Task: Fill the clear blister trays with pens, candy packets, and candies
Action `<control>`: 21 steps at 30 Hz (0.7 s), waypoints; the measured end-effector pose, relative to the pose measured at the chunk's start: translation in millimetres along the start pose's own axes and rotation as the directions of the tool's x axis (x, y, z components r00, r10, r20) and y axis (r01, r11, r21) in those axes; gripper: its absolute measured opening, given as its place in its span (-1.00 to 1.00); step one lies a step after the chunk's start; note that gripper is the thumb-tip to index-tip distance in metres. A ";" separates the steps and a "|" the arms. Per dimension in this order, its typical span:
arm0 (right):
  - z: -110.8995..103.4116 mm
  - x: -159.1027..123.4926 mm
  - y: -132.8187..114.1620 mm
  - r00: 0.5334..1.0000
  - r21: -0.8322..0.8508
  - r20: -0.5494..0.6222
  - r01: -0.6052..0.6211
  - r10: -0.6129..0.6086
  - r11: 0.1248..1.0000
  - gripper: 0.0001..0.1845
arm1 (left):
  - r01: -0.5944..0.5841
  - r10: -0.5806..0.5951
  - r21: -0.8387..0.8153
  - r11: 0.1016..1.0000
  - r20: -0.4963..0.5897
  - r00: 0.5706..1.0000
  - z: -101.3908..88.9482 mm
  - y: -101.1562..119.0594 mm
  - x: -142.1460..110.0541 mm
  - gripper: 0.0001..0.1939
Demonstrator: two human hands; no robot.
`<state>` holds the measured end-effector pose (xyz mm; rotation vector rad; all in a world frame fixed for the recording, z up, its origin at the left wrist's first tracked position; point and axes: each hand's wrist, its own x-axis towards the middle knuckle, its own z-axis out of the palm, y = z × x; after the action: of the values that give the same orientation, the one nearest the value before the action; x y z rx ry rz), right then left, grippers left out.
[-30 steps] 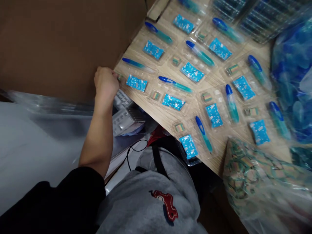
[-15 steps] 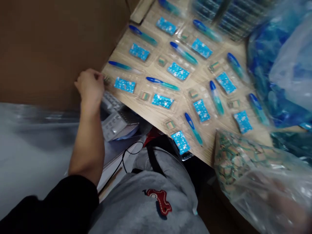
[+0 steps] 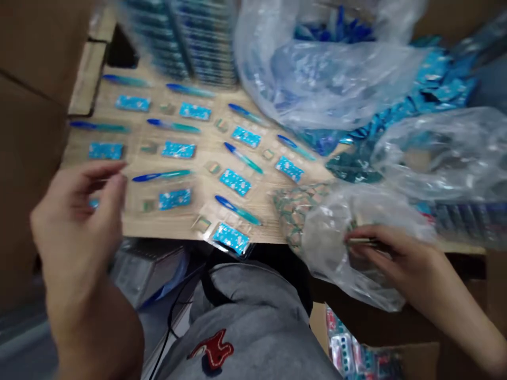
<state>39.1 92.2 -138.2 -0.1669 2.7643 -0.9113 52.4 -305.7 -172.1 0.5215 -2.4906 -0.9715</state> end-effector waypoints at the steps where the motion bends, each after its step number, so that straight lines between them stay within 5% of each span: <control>1: -2.5 -4.5 -6.8 0.997 0.145 -0.045 -0.054 0.061 0.988 -0.88 | -0.068 0.071 -0.078 0.995 0.036 0.997 13.4 27.1 -6.6 -0.73; 3: -3.0 -10.6 -14.8 0.982 0.450 -0.101 -0.099 0.161 0.887 -0.90 | -0.198 0.244 -0.244 0.949 0.179 0.953 38.3 79.7 -23.7 -0.82; 6: 2.7 -15.1 -12.9 0.969 0.786 -0.189 0.051 0.161 0.617 -0.85 | -0.344 0.548 -0.495 0.798 0.359 0.755 67.7 140.6 -48.9 -0.85; 8: 6.6 -18.2 -8.5 0.959 0.856 -0.244 0.141 0.148 0.498 -0.85 | -0.301 0.613 -0.578 0.758 0.475 0.631 82.3 165.8 -60.0 -0.83; 11: 9.6 -23.3 -4.3 0.937 0.829 -0.338 0.252 0.088 0.499 -0.86 | -0.117 0.553 -0.598 0.793 0.626 0.550 96.1 186.4 -67.9 -0.78; 15: 10.9 -25.9 -0.5 0.905 0.758 -0.425 0.341 0.024 0.556 -0.81 | 0.025 0.476 -0.587 0.809 0.680 0.559 103.8 196.6 -69.6 -0.91; 21: 11.0 -25.3 1.8 0.848 0.716 -0.520 0.370 0.100 0.592 -0.84 | 0.103 0.379 -0.582 0.806 0.643 0.666 109.5 194.7 -70.5 -0.97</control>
<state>66.3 91.8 -143.4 0.0312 2.4055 -2.4680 19.8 -78.4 -125.8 -0.3760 -2.5580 -2.1034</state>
